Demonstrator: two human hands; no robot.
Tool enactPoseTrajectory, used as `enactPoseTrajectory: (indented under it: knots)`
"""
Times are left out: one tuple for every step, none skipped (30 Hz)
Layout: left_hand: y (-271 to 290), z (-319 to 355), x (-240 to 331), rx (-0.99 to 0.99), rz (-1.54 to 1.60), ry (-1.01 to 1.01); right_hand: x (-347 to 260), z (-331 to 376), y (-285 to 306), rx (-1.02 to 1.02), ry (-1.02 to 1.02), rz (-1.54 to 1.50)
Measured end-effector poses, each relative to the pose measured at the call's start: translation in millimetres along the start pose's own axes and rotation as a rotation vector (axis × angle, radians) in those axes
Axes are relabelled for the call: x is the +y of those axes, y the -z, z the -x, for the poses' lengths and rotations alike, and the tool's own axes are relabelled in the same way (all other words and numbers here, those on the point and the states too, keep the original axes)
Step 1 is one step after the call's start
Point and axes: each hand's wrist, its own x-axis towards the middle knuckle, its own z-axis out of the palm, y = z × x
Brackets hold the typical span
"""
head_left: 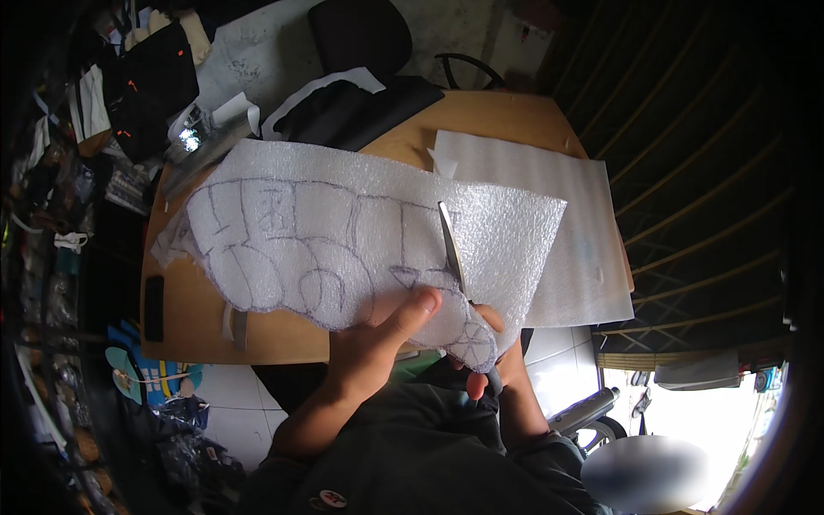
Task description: The person uses scissors to cut a sheet of white foam along a pre-drawn outline of a cartoon character. The person rotates the foam and continues cutting until the shape is separated from the surrounding material.
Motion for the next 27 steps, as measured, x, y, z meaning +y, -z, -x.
enactPoseTrajectory:
  knots:
    - [-3,1,0,0.005,0.0,-0.02,0,0,0,0.005,0.009,0.005]
    - [-6,3,0,0.01,0.0,-0.04,0,1,2,0.008,0.009,0.021]
    - [-8,4,0,0.011,-0.002,-0.062,-1,1,4,0.004,0.04,0.049]
    - [-6,3,0,-0.01,-0.044,-0.068,-2,1,7,0.001,0.07,0.077]
    - [-1,3,1,-0.031,-0.086,-0.075,-5,-2,11,-0.01,0.128,0.116]
    - [1,2,2,-0.05,-0.129,-0.082,-8,-3,11,-0.011,0.141,0.117]
    - [1,2,3,-0.048,-0.131,-0.089,-12,-4,11,-0.011,0.155,0.118]
    - [-1,3,5,-0.047,-0.133,-0.096,-17,-4,9,0.0,0.122,0.081]
    - [-2,3,6,-0.047,-0.133,-0.102,-17,-4,9,-0.004,0.138,0.078]
    - [-5,4,7,-0.037,-0.128,-0.123,-17,-3,9,-0.007,0.154,0.074]
    - [-9,5,6,-0.029,-0.124,-0.144,-10,-3,11,-0.025,0.218,0.102]
    - [-12,6,6,-0.018,-0.118,-0.163,-4,-3,11,-0.04,0.219,0.095]
    - [-15,7,5,-0.034,-0.068,-0.143,3,-2,11,-0.056,0.221,0.088]
    - [-18,8,4,-0.049,-0.017,-0.122,11,2,9,-0.067,0.162,0.044]
    - [-21,10,2,-0.058,0.009,-0.117,10,2,7,-0.078,0.122,-0.011]
    - [-23,12,0,-0.067,0.036,-0.111,8,1,4,-0.086,0.081,-0.065]
    - [-26,13,-2,-0.069,0.044,-0.118,4,1,2,-0.093,0.055,-0.126]
    - [-27,14,-3,-0.07,0.035,-0.122,0,0,-2,-0.096,0.029,-0.187]
    - [-29,14,-4,-0.071,0.026,-0.126,1,1,-6,-0.065,0.033,-0.227]
    - [-30,15,-5,-0.067,-0.001,-0.129,3,2,-10,-0.035,0.038,-0.268]
    - [-28,15,-5,-0.051,-0.031,-0.076,4,4,-12,-0.004,0.04,-0.306]
    - [-26,16,-6,-0.037,-0.061,-0.023,5,4,-9,-0.022,0.062,-0.257]
    - [-17,16,-8,-0.012,-0.098,0.082,4,3,-5,-0.041,0.084,-0.207]
    - [-13,16,-11,0.014,-0.083,0.09,4,2,-3,-0.061,0.108,-0.158]
    - [-10,15,-14,0.041,-0.065,0.098,3,2,-4,-0.046,0.096,-0.165]
    - [-10,15,-17,0.067,0.005,0.01,0,2,-5,-0.032,0.085,-0.172]
    - [-8,15,-21,0.042,-0.098,-0.132,0,2,-5,-0.024,0.085,-0.175]
